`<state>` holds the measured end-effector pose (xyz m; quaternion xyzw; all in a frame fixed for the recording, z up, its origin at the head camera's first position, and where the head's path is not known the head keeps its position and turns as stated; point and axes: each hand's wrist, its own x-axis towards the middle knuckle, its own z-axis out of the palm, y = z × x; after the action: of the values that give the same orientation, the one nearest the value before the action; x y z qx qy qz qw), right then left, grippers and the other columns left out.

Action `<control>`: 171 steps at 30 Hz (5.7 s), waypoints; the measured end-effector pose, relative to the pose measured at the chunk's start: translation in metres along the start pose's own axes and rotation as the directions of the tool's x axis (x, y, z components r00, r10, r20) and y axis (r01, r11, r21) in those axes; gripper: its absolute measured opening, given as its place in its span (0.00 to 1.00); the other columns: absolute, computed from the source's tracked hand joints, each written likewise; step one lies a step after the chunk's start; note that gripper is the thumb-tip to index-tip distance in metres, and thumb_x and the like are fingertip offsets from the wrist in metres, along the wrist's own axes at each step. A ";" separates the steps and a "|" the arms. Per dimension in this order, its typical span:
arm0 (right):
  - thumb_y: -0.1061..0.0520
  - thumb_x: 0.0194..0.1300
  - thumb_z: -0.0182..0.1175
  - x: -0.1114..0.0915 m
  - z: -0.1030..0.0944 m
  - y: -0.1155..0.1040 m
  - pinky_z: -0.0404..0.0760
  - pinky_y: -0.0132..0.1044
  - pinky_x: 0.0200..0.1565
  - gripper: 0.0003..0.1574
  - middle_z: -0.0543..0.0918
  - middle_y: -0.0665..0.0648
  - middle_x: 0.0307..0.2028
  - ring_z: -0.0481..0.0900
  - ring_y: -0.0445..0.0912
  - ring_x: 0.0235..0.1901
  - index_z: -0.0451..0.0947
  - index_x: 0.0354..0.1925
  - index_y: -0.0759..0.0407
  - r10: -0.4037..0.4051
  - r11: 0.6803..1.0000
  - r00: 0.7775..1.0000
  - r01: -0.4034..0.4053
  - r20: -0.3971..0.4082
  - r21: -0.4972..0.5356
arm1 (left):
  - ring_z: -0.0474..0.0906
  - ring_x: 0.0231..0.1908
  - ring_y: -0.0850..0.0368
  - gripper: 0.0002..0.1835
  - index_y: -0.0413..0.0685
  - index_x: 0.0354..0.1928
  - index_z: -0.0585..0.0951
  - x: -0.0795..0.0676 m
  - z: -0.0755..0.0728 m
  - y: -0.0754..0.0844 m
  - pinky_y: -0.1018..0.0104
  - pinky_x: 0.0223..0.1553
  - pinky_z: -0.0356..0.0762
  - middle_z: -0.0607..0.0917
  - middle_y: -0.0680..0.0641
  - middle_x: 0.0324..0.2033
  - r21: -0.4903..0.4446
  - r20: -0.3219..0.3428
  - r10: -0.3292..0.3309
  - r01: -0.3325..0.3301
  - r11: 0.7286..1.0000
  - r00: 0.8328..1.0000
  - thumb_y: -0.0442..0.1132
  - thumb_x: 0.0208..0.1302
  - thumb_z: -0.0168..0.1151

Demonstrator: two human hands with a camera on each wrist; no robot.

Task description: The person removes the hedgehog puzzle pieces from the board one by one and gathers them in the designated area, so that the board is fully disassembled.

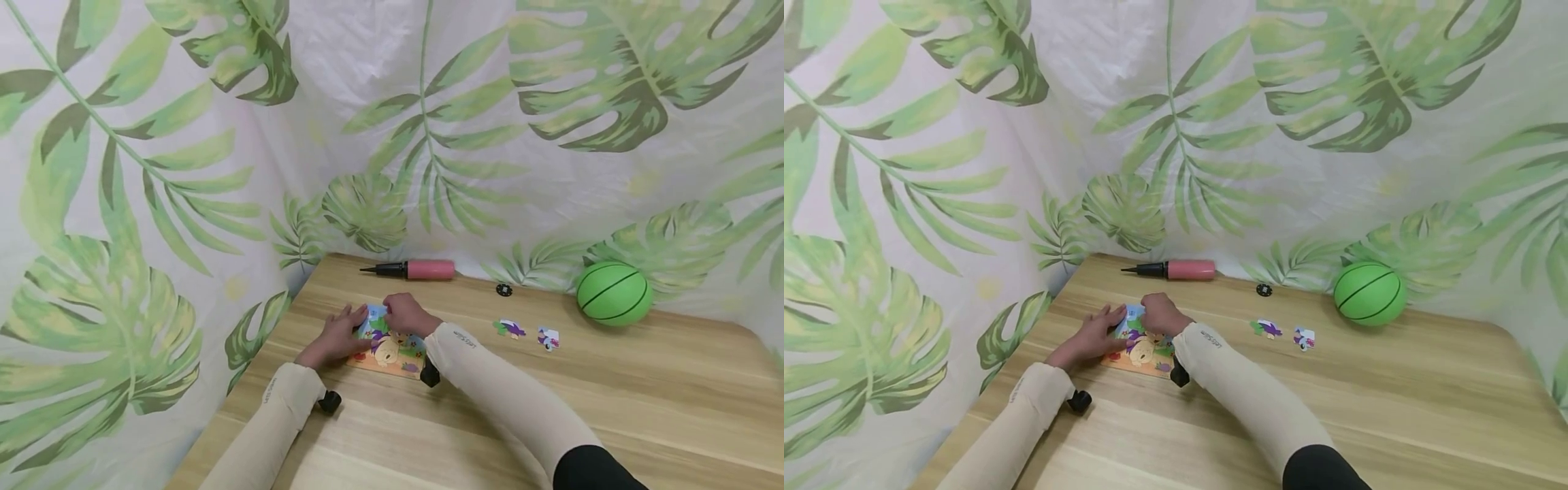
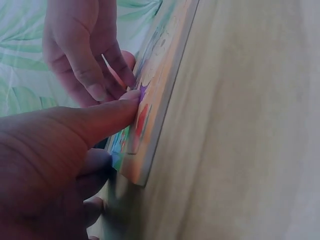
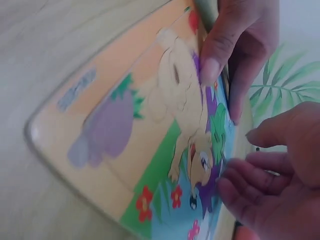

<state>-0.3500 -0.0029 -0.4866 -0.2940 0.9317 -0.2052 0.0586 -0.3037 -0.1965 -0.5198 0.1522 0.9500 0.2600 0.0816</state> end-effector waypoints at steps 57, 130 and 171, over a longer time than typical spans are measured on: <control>0.60 0.67 0.62 -0.071 -0.090 0.124 0.83 0.42 0.45 0.08 0.88 0.58 0.39 0.83 0.48 0.38 0.86 0.40 0.62 0.217 0.976 0.976 -0.217 -0.007 -0.027 | 0.47 0.79 0.36 0.44 0.39 0.75 0.61 0.007 -0.009 0.017 0.34 0.76 0.46 0.58 0.42 0.78 0.103 -0.024 -0.039 0.041 0.994 0.999 0.55 0.66 0.66; 0.60 0.60 0.70 -0.246 -0.096 0.194 0.78 0.30 0.35 0.05 0.89 0.51 0.33 0.79 0.36 0.33 0.86 0.37 0.57 0.162 0.980 0.986 -0.164 0.022 0.111 | 0.59 0.76 0.40 0.43 0.40 0.73 0.67 -0.010 0.028 0.064 0.46 0.75 0.60 0.63 0.43 0.76 0.122 0.019 0.049 -0.051 0.991 0.999 0.58 0.63 0.67; 0.55 0.68 0.62 -0.042 0.007 -0.008 0.78 0.43 0.47 0.13 0.83 0.57 0.40 0.77 0.51 0.44 0.82 0.45 0.62 0.146 0.986 0.985 -0.139 0.087 -0.087 | 0.60 0.73 0.31 0.38 0.42 0.70 0.71 -0.014 0.017 0.020 0.37 0.73 0.59 0.68 0.41 0.73 0.077 -0.099 0.054 -0.047 0.996 0.994 0.54 0.63 0.68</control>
<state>-0.3096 0.0127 -0.4897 -0.2379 0.9541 -0.1487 0.1044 -0.2814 -0.1766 -0.5228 0.1658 0.9579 0.2334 0.0212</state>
